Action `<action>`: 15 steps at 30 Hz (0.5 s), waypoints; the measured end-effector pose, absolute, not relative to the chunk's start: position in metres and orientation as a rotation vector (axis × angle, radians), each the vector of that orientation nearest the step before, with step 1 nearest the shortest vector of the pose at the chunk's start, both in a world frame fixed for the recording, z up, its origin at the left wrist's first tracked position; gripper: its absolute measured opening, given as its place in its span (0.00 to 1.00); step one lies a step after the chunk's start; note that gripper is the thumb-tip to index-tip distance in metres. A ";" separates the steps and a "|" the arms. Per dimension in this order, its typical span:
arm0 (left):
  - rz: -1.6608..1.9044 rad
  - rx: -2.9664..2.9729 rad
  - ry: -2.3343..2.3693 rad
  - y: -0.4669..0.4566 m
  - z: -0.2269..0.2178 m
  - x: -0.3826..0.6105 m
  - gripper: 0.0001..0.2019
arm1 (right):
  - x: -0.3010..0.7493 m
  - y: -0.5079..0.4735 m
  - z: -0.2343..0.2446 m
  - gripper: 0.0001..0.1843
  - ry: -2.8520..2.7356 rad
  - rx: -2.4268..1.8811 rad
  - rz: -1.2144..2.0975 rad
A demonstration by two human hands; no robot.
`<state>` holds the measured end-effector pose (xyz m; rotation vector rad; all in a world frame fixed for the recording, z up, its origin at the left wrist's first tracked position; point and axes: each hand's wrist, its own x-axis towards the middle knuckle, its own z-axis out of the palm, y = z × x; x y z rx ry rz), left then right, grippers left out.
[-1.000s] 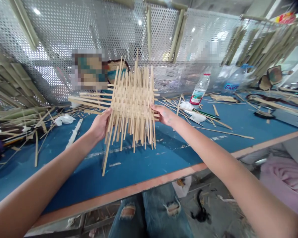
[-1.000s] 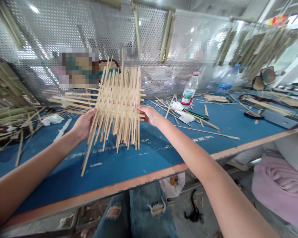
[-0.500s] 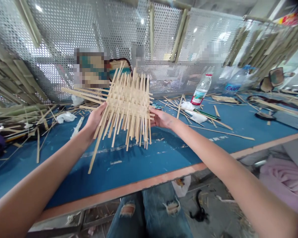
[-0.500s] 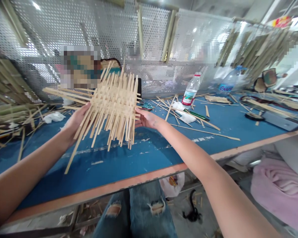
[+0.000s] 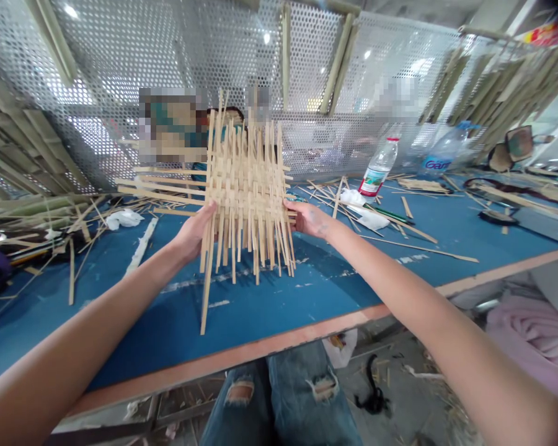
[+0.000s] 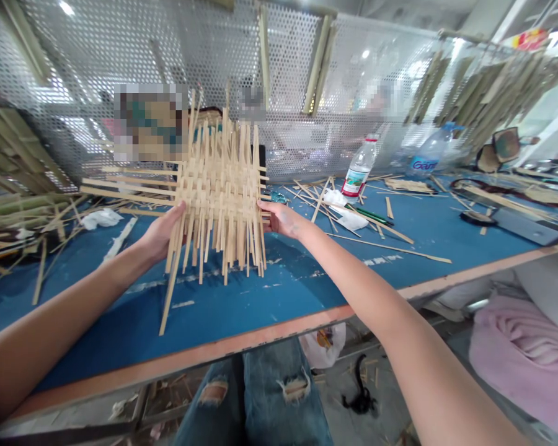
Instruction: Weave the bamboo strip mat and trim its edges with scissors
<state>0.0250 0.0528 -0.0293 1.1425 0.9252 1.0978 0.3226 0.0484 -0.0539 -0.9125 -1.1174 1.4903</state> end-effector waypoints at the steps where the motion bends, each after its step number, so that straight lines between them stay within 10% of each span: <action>1: 1.097 1.140 0.926 0.051 -0.029 0.028 0.16 | 0.322 0.049 -0.054 0.10 -1.099 -0.934 1.507; 15: 1.208 1.099 0.848 0.051 -0.012 0.027 0.09 | 0.326 0.039 -0.052 0.32 -1.304 -0.700 1.790</action>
